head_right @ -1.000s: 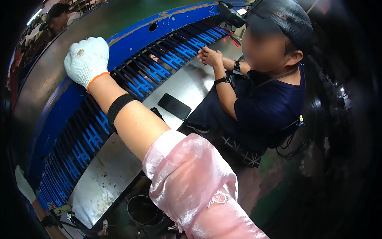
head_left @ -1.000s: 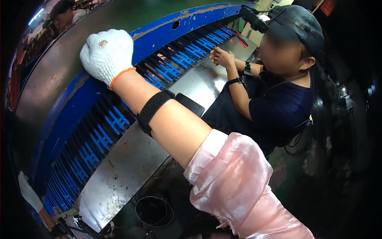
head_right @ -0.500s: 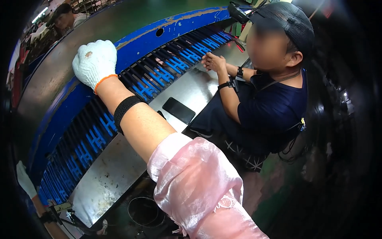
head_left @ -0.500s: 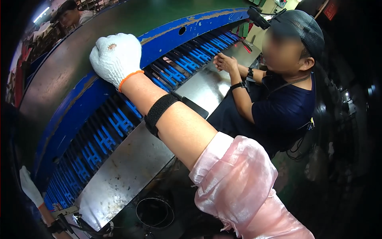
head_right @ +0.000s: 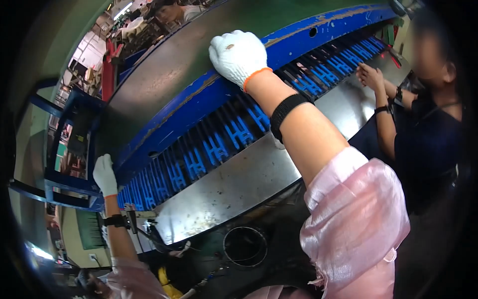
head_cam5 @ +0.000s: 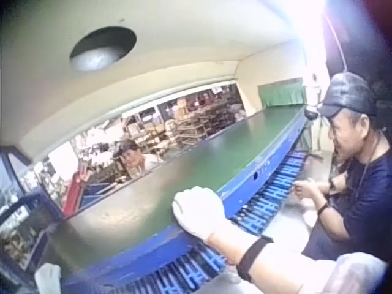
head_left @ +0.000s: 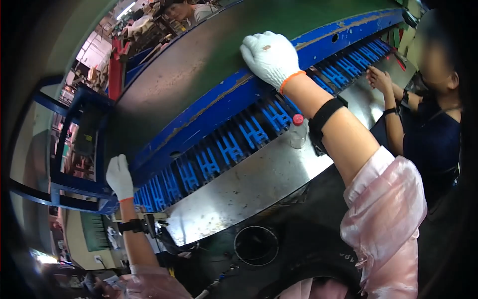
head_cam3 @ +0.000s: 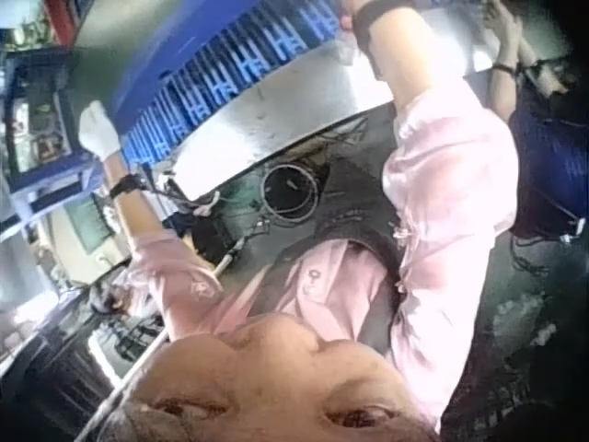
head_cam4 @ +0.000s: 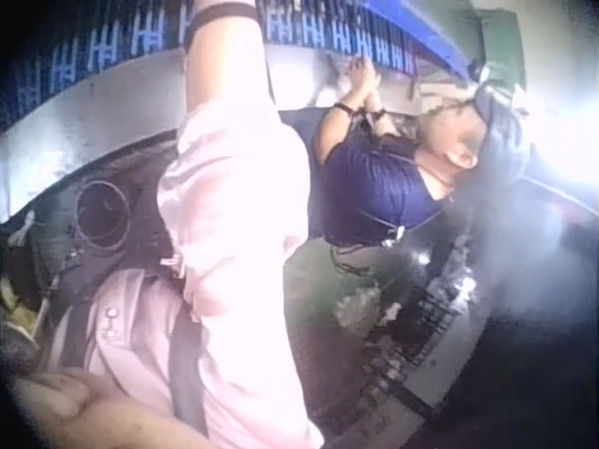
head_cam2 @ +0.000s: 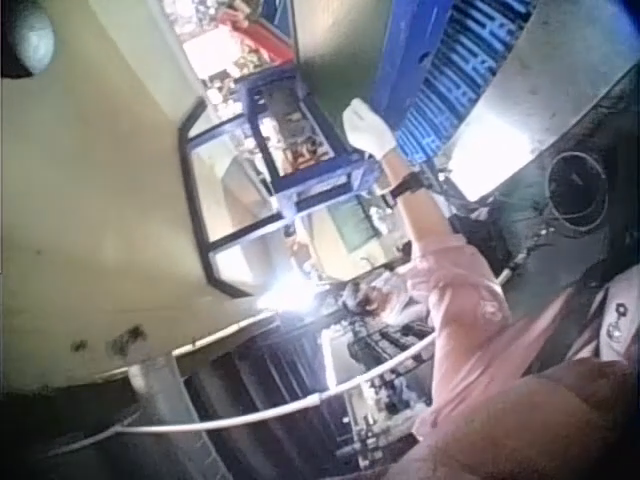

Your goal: Operating and supervising an industrial assembly conveyor belt system within a shoe manufacturing line.

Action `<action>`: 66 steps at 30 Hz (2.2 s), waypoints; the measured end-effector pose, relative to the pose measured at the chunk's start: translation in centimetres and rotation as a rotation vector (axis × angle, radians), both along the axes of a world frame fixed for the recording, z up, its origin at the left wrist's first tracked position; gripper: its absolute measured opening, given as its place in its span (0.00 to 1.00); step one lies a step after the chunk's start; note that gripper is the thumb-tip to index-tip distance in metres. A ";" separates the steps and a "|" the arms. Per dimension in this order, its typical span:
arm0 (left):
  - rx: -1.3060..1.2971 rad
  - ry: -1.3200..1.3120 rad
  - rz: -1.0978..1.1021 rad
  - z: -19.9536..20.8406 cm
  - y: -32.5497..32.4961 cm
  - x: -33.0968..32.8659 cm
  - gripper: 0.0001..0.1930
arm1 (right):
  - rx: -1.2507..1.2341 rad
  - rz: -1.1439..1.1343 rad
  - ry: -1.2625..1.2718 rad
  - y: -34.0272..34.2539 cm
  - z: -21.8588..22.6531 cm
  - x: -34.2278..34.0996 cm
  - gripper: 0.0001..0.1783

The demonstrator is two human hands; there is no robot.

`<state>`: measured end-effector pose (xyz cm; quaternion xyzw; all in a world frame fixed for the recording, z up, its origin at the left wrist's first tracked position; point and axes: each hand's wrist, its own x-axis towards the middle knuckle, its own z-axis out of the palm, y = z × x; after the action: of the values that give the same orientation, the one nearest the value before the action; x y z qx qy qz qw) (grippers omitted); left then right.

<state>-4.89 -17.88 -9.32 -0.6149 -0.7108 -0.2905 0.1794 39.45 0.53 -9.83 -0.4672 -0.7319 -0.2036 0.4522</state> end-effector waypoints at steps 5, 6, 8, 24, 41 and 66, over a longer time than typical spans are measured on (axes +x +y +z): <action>0.028 0.073 0.046 3.1 -1.5 -1.5 0.17 | -0.234 0.067 0.013 -0.4 2.1 -2.6 0.14; 0.031 0.046 0.060 2.7 -1.5 -1.3 0.17 | -0.284 0.062 0.028 -0.6 1.8 -2.2 0.15; 0.027 0.073 0.068 2.1 -0.9 -0.9 0.17 | -0.396 0.060 0.049 -1.0 1.9 -1.4 0.16; 0.098 0.079 0.064 1.9 -1.5 -1.1 0.16 | -0.488 -0.028 0.141 -2.4 3.8 -2.9 0.20; 0.003 0.040 0.119 2.5 -1.0 -0.3 0.17 | -0.455 -0.084 0.119 -1.9 3.5 -2.9 0.19; -0.068 -0.018 0.114 3.2 -0.8 0.1 0.19 | -0.440 -0.062 0.126 -1.8 3.3 -2.8 0.20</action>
<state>-4.82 -18.72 -6.16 -0.5764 -0.7559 -0.2612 0.1682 36.68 -1.26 -6.53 -0.5888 -0.7141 -0.0232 0.3778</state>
